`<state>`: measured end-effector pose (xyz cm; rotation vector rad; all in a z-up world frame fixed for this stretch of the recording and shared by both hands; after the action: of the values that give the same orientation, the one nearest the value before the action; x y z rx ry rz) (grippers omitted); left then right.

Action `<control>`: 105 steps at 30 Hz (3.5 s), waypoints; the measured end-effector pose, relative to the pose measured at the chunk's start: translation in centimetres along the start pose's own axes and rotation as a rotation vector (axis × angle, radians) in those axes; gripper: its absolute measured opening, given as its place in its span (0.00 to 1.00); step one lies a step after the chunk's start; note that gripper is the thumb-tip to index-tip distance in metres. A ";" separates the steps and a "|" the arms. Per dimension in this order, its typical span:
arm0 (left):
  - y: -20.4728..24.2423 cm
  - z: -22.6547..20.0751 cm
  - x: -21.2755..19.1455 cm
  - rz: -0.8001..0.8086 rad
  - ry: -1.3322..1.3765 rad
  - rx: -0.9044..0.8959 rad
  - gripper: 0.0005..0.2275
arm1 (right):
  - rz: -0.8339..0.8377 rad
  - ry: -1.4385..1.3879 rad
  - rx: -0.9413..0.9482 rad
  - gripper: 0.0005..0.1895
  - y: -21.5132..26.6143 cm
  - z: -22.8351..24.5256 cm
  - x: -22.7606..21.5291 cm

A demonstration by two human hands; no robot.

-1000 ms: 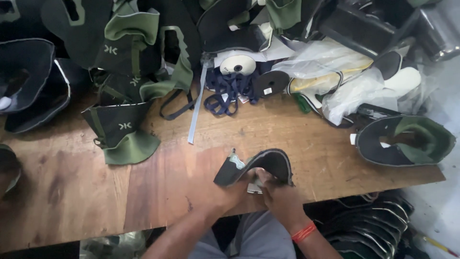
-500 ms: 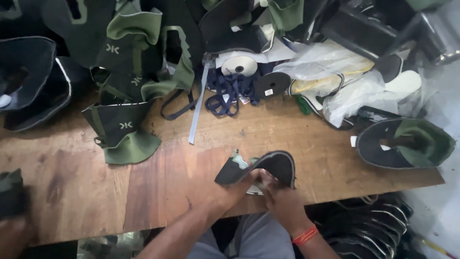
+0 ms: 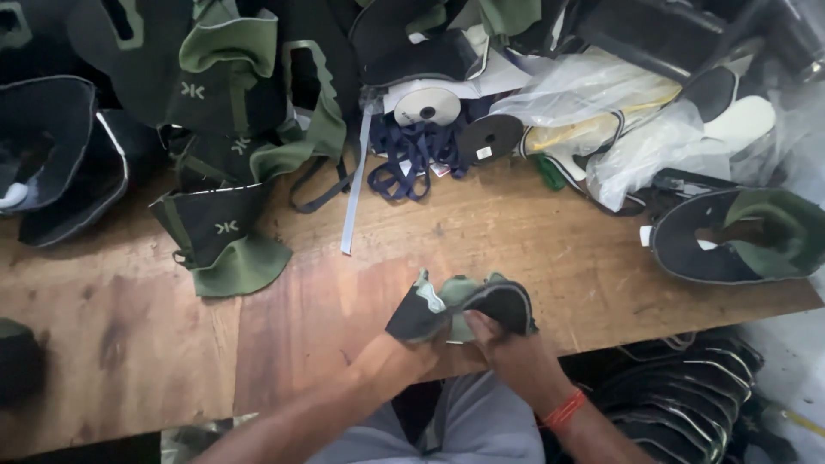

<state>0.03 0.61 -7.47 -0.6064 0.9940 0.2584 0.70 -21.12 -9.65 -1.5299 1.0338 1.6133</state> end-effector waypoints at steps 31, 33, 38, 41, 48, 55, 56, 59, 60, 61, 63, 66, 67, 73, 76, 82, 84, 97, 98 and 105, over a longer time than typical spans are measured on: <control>3.4 -4.1 7.4 -0.009 0.404 -0.054 0.07 | -0.761 -0.321 -0.214 0.11 -2.3 1.0 0.6; 3.2 -4.4 7.9 -0.109 0.193 0.082 0.09 | -0.799 -0.300 -0.218 0.13 -1.7 0.9 -0.6; 1.1 -3.1 5.8 -0.155 0.455 -0.111 0.11 | -0.778 -0.299 -0.068 0.17 -0.5 -2.6 1.9; -0.5 -2.9 5.2 -0.394 0.428 -0.186 0.16 | -0.488 -0.397 0.224 0.23 -0.7 -2.8 -3.1; -2.2 -4.2 8.6 -0.273 0.412 -0.288 0.15 | -0.318 -1.975 0.434 0.35 -3.1 -0.6 9.0; 0.4 0.6 14.7 -0.061 0.371 -0.470 0.12 | -0.898 -0.364 -0.153 0.21 -3.0 2.3 5.2; 0.5 1.4 15.2 -0.032 0.367 -0.490 0.11 | -0.694 -0.402 0.041 0.25 -3.4 2.4 4.3; 0.3 3.1 15.4 0.068 0.365 -0.529 0.10 | -0.532 -0.498 0.291 0.23 -3.8 2.6 1.5; -0.1 3.8 15.3 0.099 0.362 -0.537 0.10 | -0.584 -0.553 0.336 0.19 -4.1 2.6 0.5; -0.6 4.6 14.5 0.129 0.358 -0.545 0.10 | -0.587 -0.556 0.346 0.19 -4.3 2.7 -0.2; -1.8 5.1 12.8 0.193 0.349 -0.563 0.09 | -0.618 -0.631 0.338 0.18 -5.0 3.0 -1.5; -3.0 5.3 8.2 0.137 0.632 -0.844 0.11 | -0.771 -0.648 0.222 0.21 -4.8 4.4 -5.0; -3.1 5.1 7.4 0.139 0.632 -0.843 0.11 | -0.771 -0.649 0.224 0.21 -4.9 4.2 -3.7; -2.9 4.9 5.8 -0.111 0.823 -0.904 0.14 | -0.974 -0.496 0.175 0.13 -6.3 3.6 0.3; -2.6 4.6 5.7 -0.085 0.758 -0.893 0.12 | -0.838 -0.403 0.284 0.13 -6.8 3.8 1.5; -2.5 4.7 5.4 -0.146 0.814 -1.028 0.10 | -0.727 -0.300 0.306 0.24 -6.5 4.6 -0.8; -2.0 4.5 6.3 -0.120 0.843 -1.017 0.10 | -0.664 -0.290 0.304 0.18 -6.7 4.2 0.2; -3.3 3.6 5.4 -0.069 0.487 -0.793 0.11 | -0.954 -0.435 0.134 0.14 -6.4 3.0 -0.2; -2.6 3.2 5.8 -0.159 0.546 -0.748 0.13 | -0.885 -0.406 0.175 0.14 -6.0 3.3 -0.5; -3.6 4.2 4.2 -0.233 0.641 -0.691 0.07 | -0.630 -0.349 0.324 0.15 -6.9 3.9 -1.5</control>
<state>6.84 -0.09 -8.03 -1.4888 1.4383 0.1992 5.15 -14.38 -8.78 -1.1422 0.5122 1.1418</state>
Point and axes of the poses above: each hand's wrist, its own y-axis away from the middle knuckle, its own x-axis out of the palm, z = x × y, the point moved 1 cm from there along -y, towards the middle knuckle, and after that the axes turned 14 degrees about -z, right-handed, at the moved point
